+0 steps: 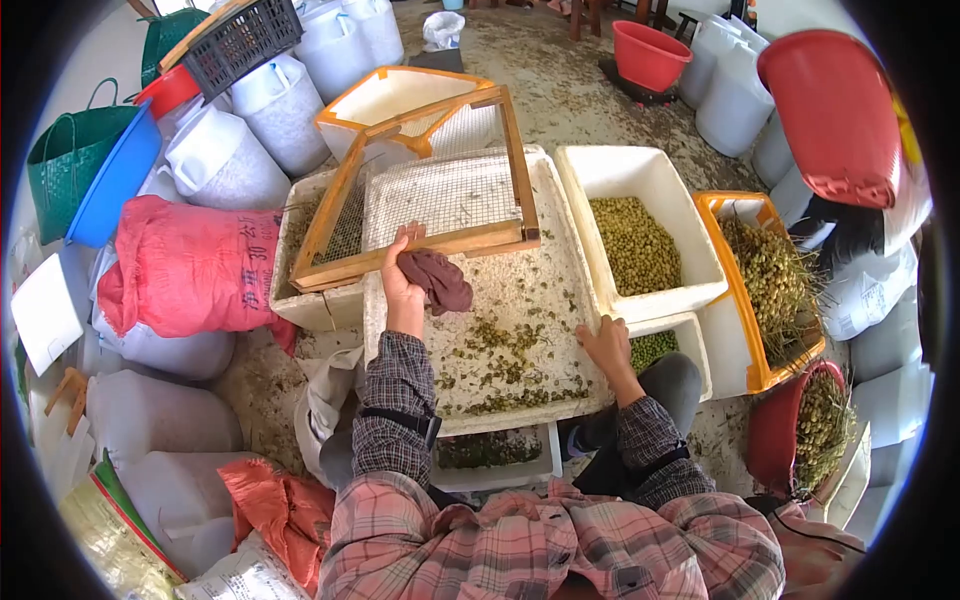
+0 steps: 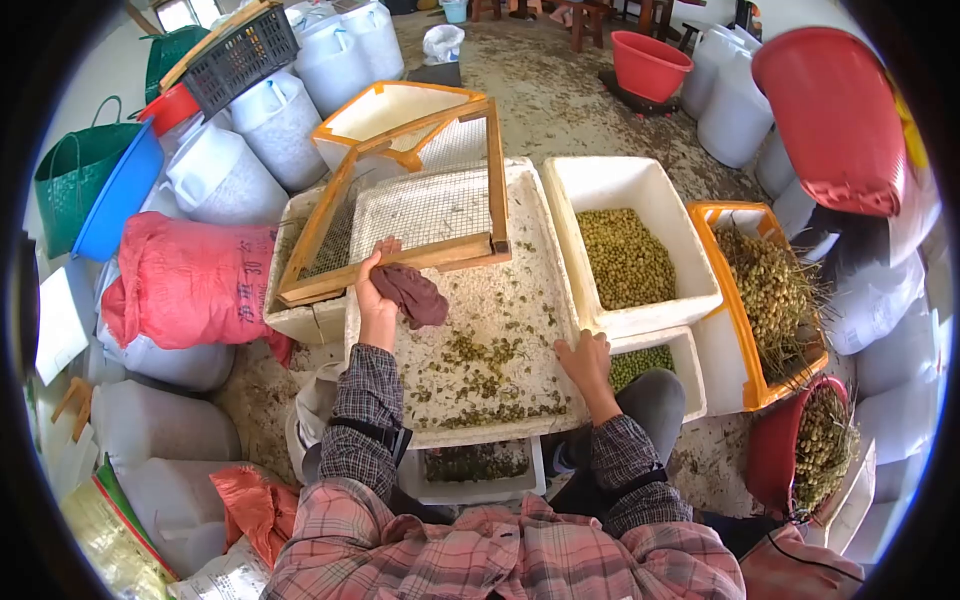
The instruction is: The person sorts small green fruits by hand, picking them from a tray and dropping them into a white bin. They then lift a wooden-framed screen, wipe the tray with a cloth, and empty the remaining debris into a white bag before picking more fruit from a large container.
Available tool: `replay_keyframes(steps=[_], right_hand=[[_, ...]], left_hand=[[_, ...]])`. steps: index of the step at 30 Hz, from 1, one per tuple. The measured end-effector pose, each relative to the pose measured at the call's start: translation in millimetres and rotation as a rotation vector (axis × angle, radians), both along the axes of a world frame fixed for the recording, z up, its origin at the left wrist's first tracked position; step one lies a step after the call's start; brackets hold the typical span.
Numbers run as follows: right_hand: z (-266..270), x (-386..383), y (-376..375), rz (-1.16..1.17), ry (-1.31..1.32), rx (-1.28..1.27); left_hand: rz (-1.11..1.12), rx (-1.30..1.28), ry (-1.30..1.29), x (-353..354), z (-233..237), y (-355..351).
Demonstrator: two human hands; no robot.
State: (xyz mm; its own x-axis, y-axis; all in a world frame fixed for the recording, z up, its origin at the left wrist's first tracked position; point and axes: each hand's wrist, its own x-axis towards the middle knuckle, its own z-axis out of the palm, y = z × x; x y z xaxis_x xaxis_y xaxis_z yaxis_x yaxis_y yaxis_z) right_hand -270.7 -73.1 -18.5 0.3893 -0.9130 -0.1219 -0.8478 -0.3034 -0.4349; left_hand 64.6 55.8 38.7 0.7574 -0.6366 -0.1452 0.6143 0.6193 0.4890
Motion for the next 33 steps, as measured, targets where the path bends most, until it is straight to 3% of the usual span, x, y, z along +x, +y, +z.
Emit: replay_keyframes(steps=[1, 4, 6, 10, 13, 16, 19, 22, 24, 28, 30, 33], right_hand=[[-0.2, 3.0, -0.1, -0.005, 0.023, -0.02], [25.3, 17.8, 2.1, 0.115, -0.239, -0.527], [44.1, 39.5, -1.4, 0.156, -0.634, -0.035], [80.7, 99.7, -16.6, -0.088, -1.246, 1.303], [93.4, 134.8, -22.0, -0.076, -1.334, 1.216], [83.1, 135.9, -29.4, -0.073, -1.348, 1.297], [78.0, 130.3, -33.3, -0.118, -1.325, 1.326], [67.2, 125.9, -41.4, -0.085, -1.338, 1.393], [59.3, 124.9, -45.0, -0.117, -1.351, 1.436], [67.7, 126.1, -51.4, -0.253, -1.293, 1.47], [57.7, 126.1, -57.9, -0.221, -1.26, 1.505], [56.4, 125.6, -46.9, -0.221, -1.213, 1.367]], left_hand=[[0.001, 0.0, 0.003, -0.3, -2.7, -2.0], [0.0, 0.007, 0.018, -7.7, -12.6, -4.4], [-0.04, 0.082, 0.099, -11.1, -9.9, -2.2], [-0.044, 0.086, 0.172, -10.3, -12.2, -2.5], [-0.036, 0.082, 0.155, -9.9, -7.8, -1.2], [-0.149, 0.149, 0.238, -7.6, 2.7, 4.8], [-0.319, 0.416, 0.207, -21.0, 17.9, 26.8], [-0.554, 0.362, 0.14, -34.6, 41.0, 67.3], [-0.496, 0.302, -0.058, -21.4, 50.1, 106.0], [0.021, 0.386, -0.135, 7.3, 75.4, 162.9], [0.176, 0.325, -0.139, 25.7, 89.3, 171.3], [0.34, 0.31, -0.239, 49.3, 101.4, 150.8]])
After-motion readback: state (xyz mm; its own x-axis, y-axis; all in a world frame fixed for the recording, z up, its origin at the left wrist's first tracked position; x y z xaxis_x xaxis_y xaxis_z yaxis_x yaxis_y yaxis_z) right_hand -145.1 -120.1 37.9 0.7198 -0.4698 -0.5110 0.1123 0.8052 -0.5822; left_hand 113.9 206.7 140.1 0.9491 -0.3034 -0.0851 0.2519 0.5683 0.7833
